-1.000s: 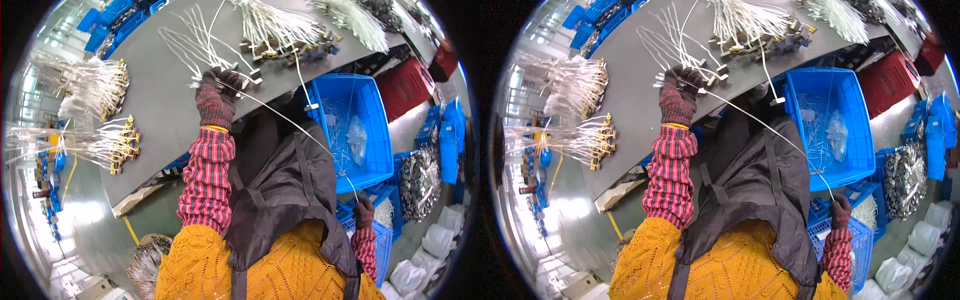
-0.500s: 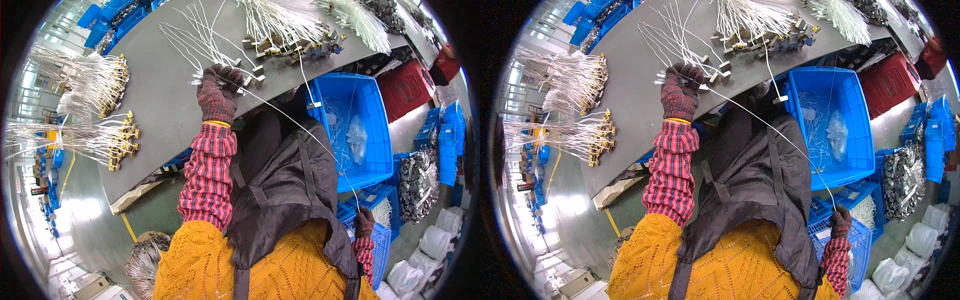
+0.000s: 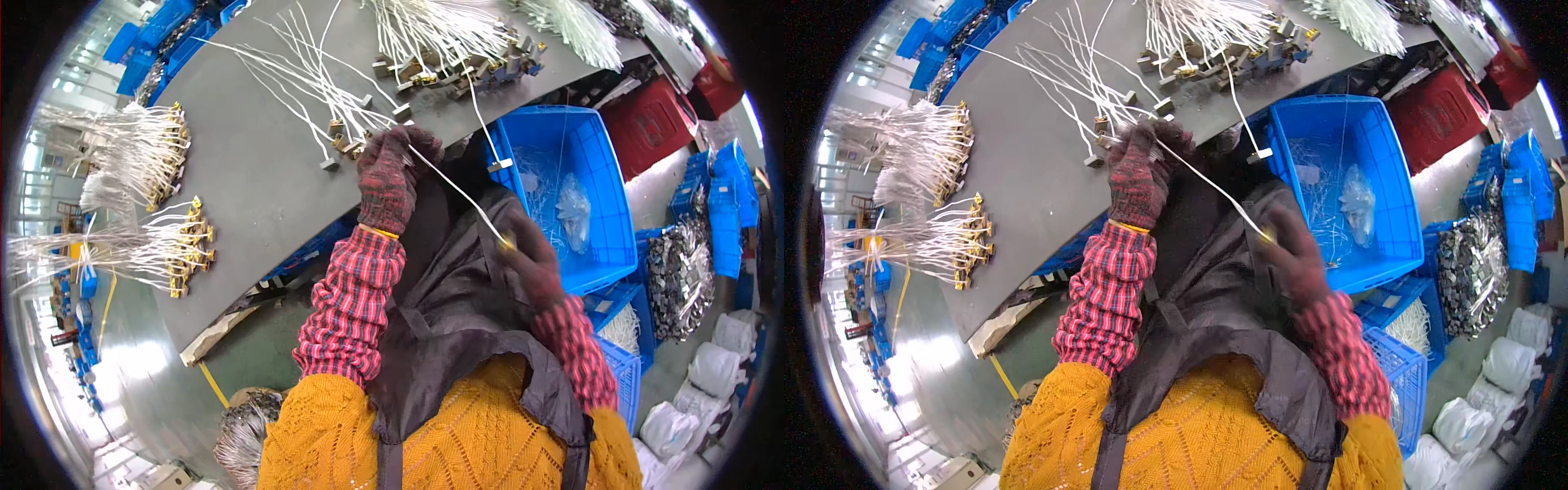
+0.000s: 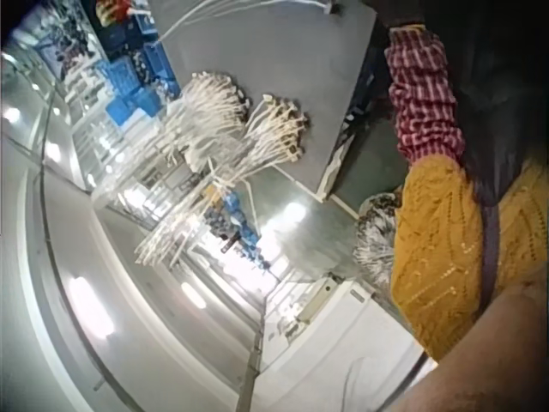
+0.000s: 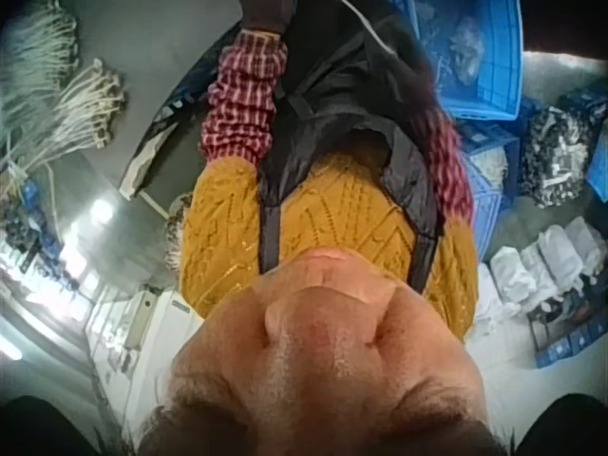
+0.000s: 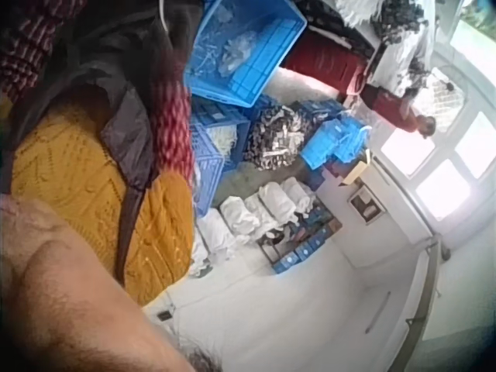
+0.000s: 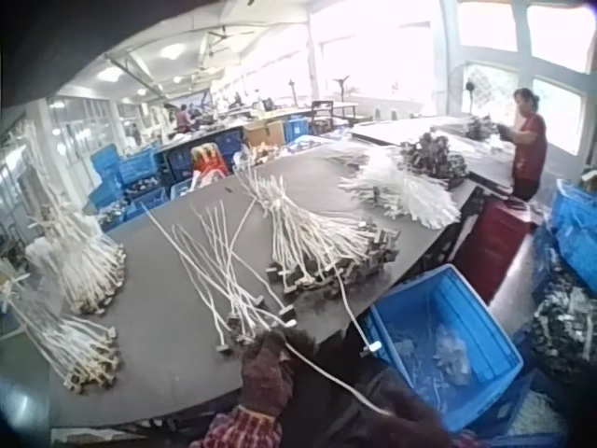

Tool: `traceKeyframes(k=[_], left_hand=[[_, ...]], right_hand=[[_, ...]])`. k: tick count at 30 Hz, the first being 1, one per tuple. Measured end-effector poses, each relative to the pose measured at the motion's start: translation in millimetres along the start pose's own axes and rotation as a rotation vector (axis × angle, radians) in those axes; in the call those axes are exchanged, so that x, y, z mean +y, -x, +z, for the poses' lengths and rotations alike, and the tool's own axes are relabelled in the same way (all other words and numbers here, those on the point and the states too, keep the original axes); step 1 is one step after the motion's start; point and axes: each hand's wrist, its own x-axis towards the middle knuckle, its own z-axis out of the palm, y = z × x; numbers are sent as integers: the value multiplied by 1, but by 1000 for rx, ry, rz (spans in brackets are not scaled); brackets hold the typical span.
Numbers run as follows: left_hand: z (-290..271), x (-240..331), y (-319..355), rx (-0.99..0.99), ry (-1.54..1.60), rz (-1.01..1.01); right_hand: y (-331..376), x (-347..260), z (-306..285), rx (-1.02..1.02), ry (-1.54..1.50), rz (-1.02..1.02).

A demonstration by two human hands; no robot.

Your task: Assembling multiple wire harnesses by organizing and bundling individual wires at a production workbench.

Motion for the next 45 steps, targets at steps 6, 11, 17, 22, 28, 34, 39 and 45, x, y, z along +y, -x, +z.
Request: traceKeyframes(k=[6,11,17,22,28,34,39,45], left_hand=[[-25,7,-22,133,-359,80],[-53,65,-58,297,-1199,-16],[-56,98,-47,358,-662,-38],[-23,13,-16,-168,-601,-96],[48,-92,11,154,104,-439],[71,-118,19,133,54,-433],[60,-100,20,79,128,-301],[31,-52,-23,218,196,-145]], right_hand=[[-109,-44,145,-169,242,-384],[-143,-73,162,-111,859,-353],[-104,-62,48,466,444,-408],[-105,-30,48,187,152,-308],[-18,-18,16,-41,-12,-233],[115,20,-101,455,1,70],[196,66,-204,573,115,168],[253,94,-267,657,32,227]])
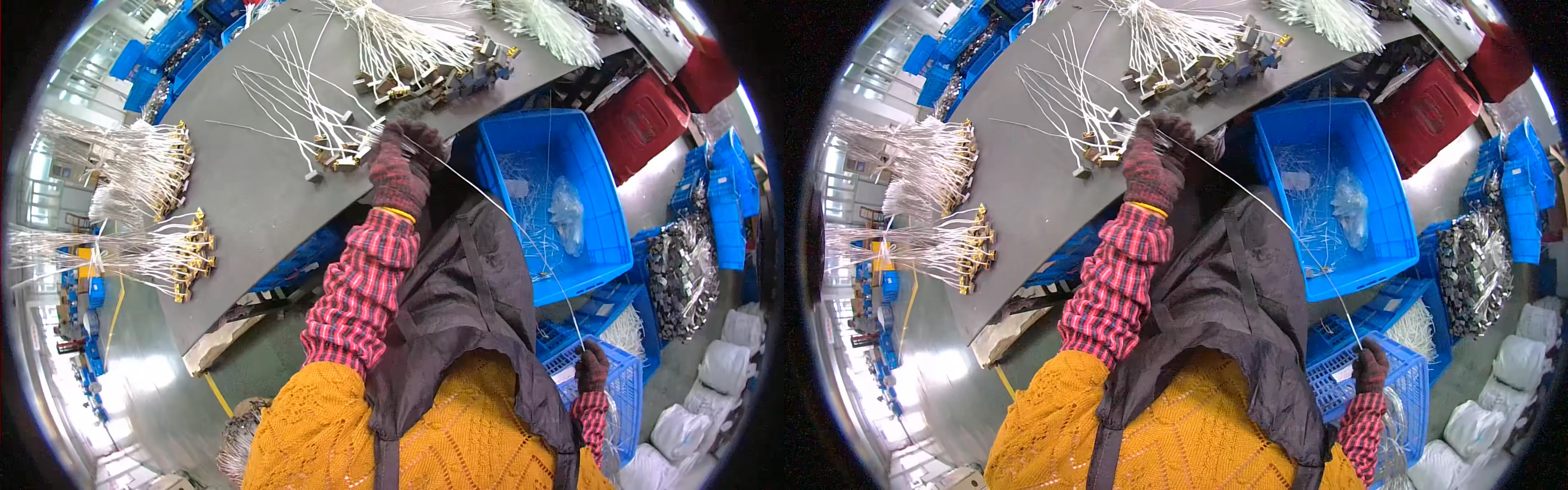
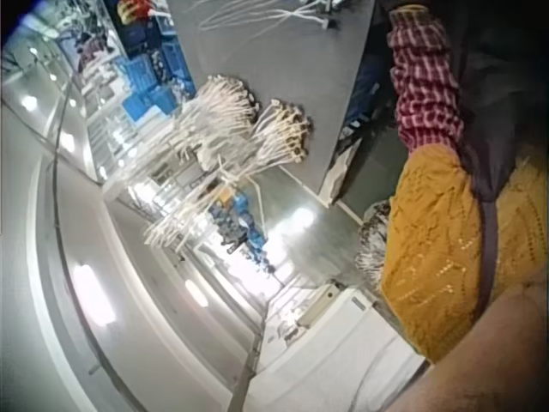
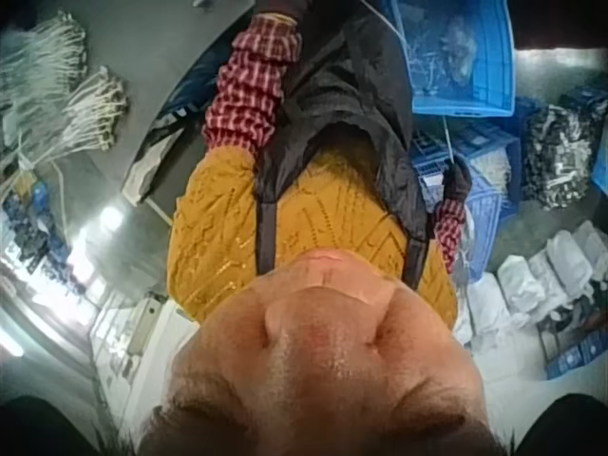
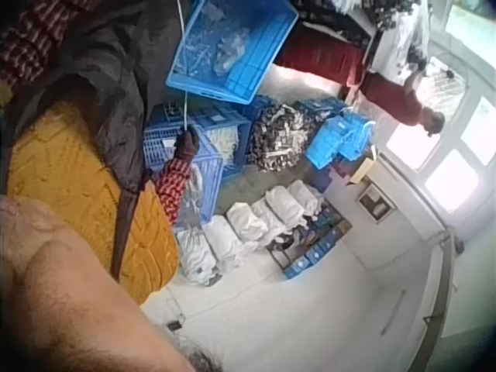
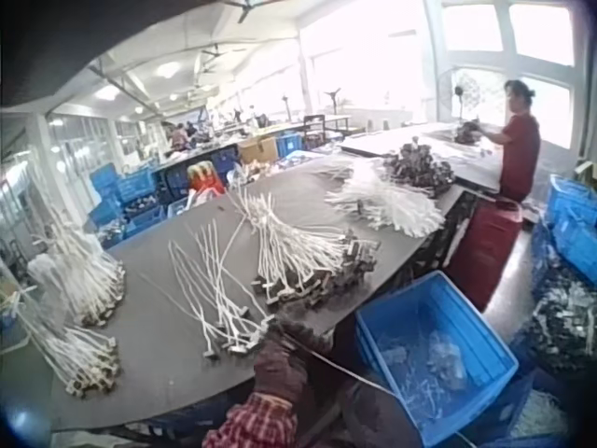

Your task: Assembling multiple wire harnesses by organizing and bundling individual wires at a production workbench.

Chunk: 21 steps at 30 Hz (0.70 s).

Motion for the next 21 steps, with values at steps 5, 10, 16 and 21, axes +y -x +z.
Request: traceKeyframes(k=[5,10,16,21], left_hand=[[4,28,-10,85,-69,92],[9,39,-10,120,-122,119],[7,42,-13,104,-128,162],[5,27,4,-9,-65,22]], right_hand=[[1,11,-12,52,-27,-17],[-3,18,-15,80,-54,-11],[-1,11,-16,88,-11,5],[-4,-22,49,-29,189,92]])
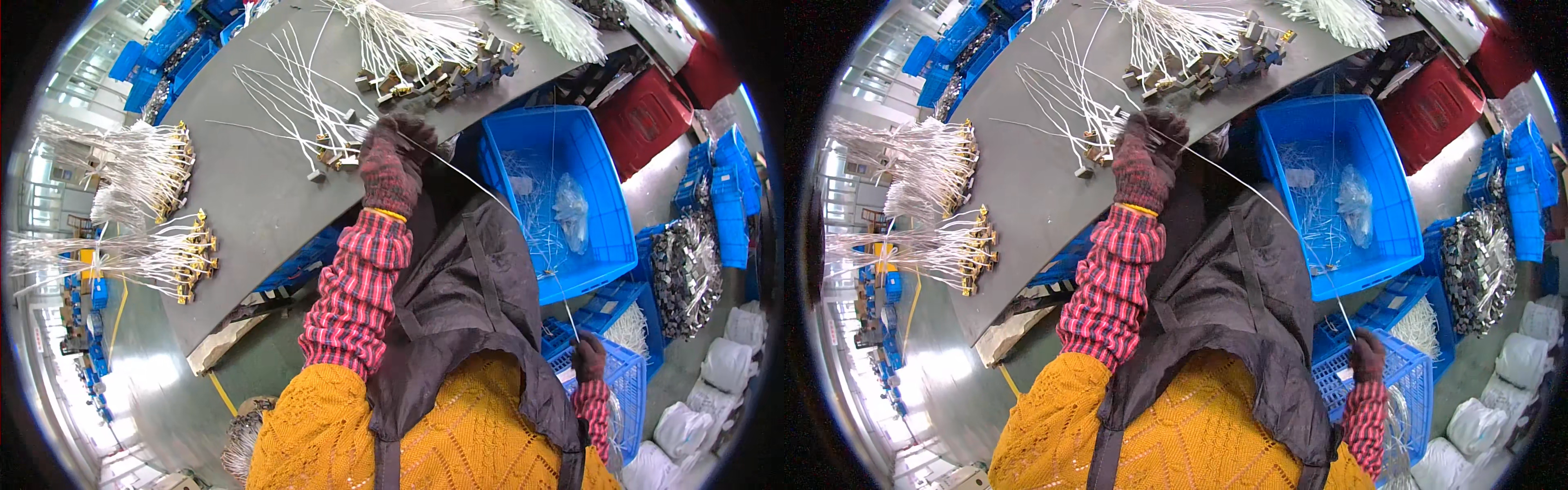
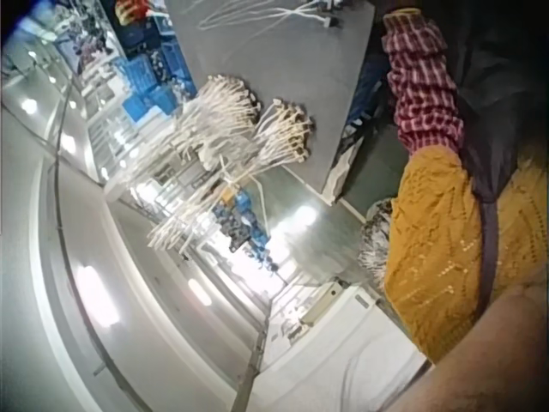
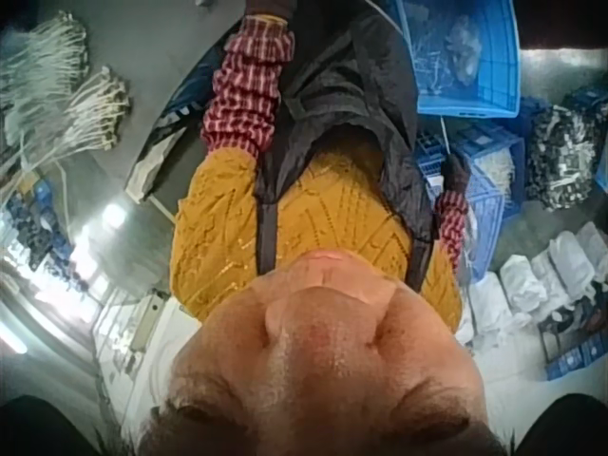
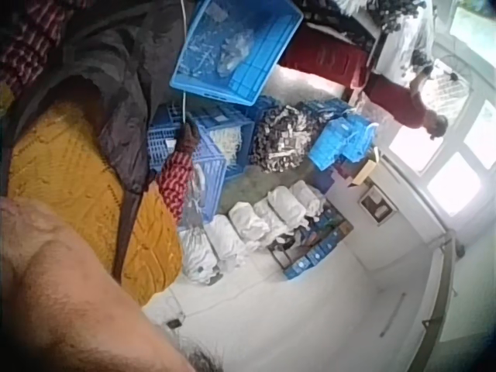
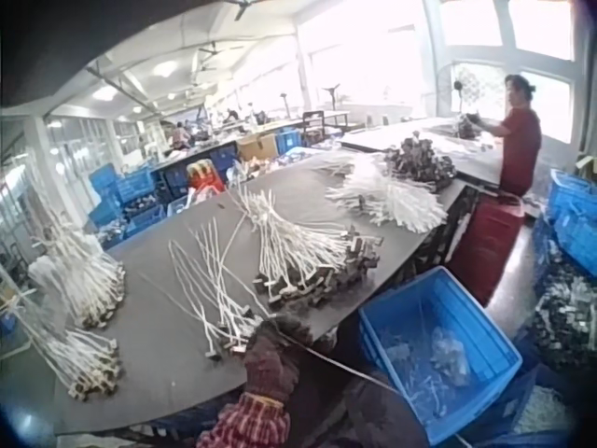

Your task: Assembling multiple wire harnesses by organizing and bundling individual wires at a production workbench.

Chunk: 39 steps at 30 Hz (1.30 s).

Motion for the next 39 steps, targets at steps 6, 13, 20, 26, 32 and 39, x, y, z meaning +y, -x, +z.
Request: traceKeyframes(k=[6,13,20,26,32,39], left_hand=[[4,-40,46,-223,-188,-27],[-12,-22,52,-234,-400,34],[-34,11,28,-20,-954,341],[-70,96,19,51,-652,374],[-101,160,-5,210,-724,307],[-86,155,-48,99,-884,143]], right_hand=[[-31,-118,188,-377,52,-390],[-15,-233,360,-588,-102,-923],[-11,-251,424,-469,-2,-746],[-26,-301,474,-455,417,-1023],[-18,-292,495,-426,1222,-1083],[-22,-284,503,-343,852,-1310]])
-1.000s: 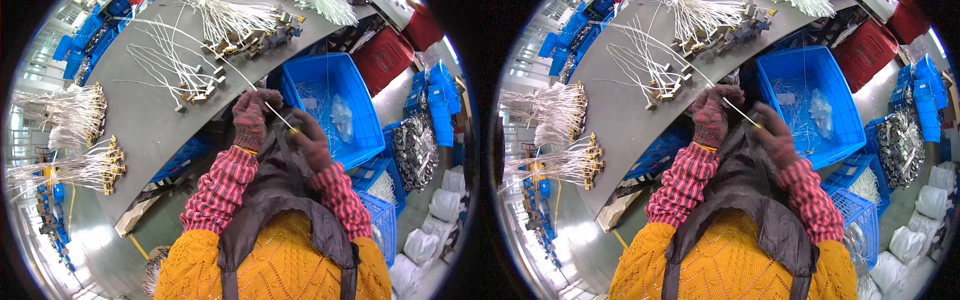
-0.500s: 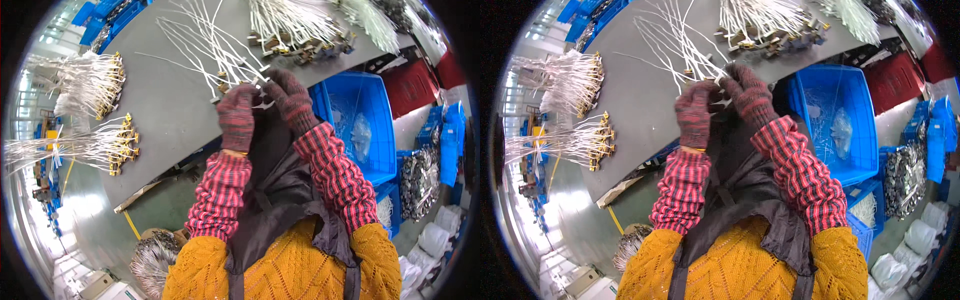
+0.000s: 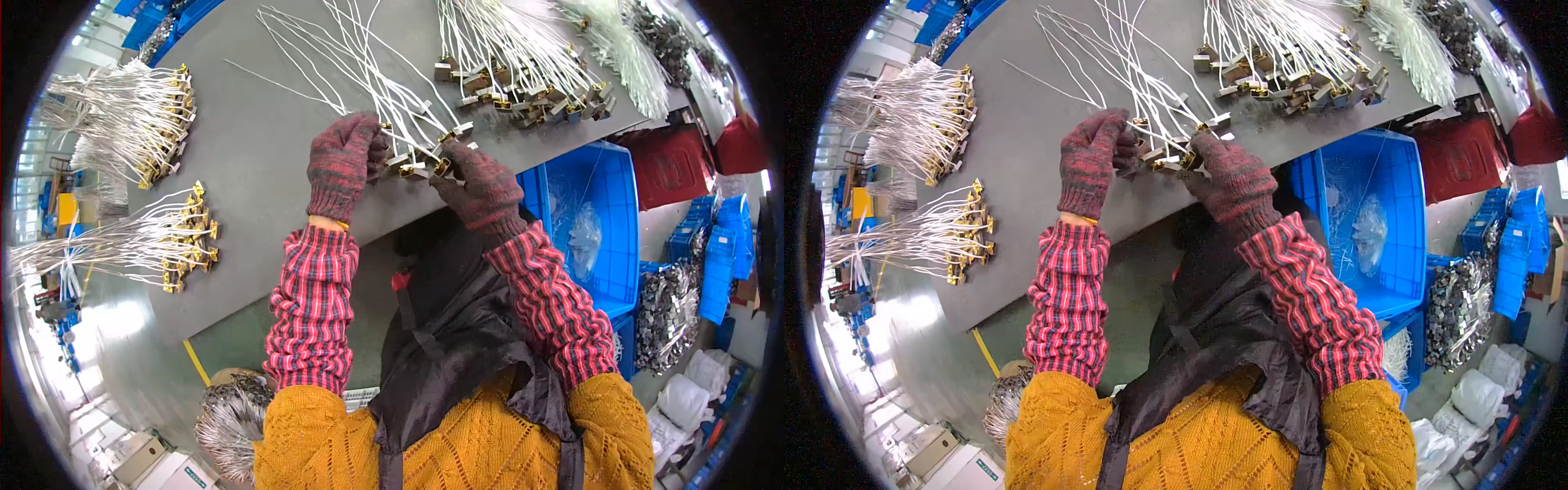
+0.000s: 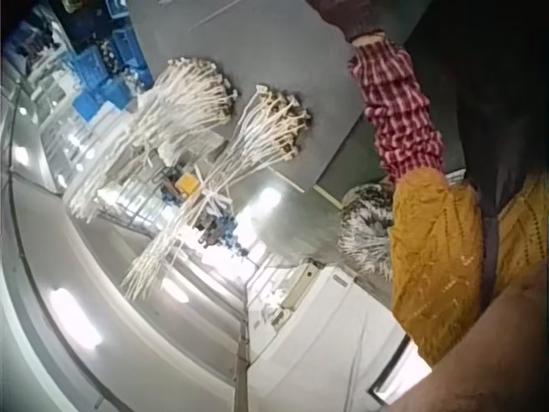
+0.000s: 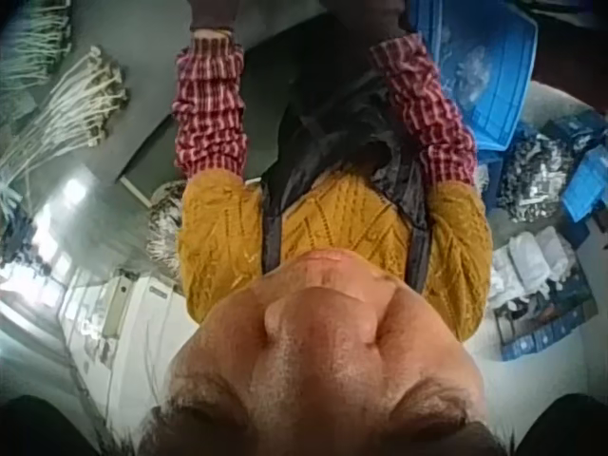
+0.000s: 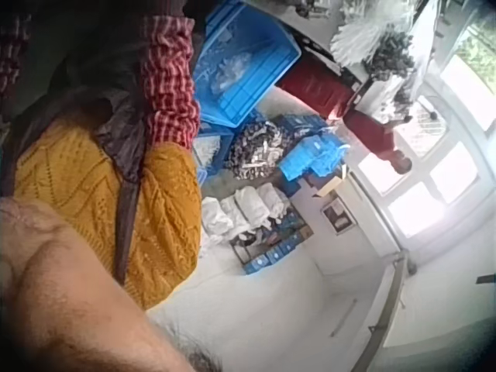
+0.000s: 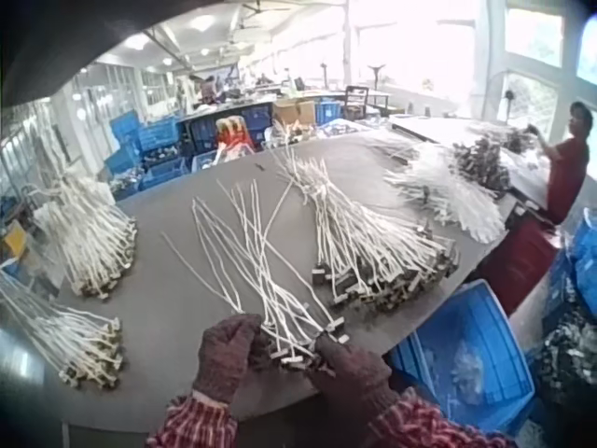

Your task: Assembling multiple wire harnesses by organizing and bundling individual wires at a production workbench.

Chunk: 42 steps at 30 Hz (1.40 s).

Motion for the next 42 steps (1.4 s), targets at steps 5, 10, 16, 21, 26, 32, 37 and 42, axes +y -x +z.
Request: traceKeyframes(k=[5,10,16,21,26,32,37,42], left_hand=[[13,-8,-14,-48,-109,-13],[22,-9,-14,-116,-56,62],[-14,26,-25,74,-13,-77],[-11,26,-2,1,301,-17],[43,2,39,-277,554,-54],[160,-49,70,-196,64,79],[189,-59,66,-40,785,-339],[194,-49,80,-8,942,-240]], right_hand=[[2,-6,-3,49,-188,19],[-8,-12,12,106,-24,95],[-40,60,-17,386,40,-66],[-64,106,-32,150,103,-24],[25,75,-38,127,-570,137],[153,38,-65,-174,-189,-19],[325,71,-120,163,-1065,888],[464,155,-142,302,-671,1161]])
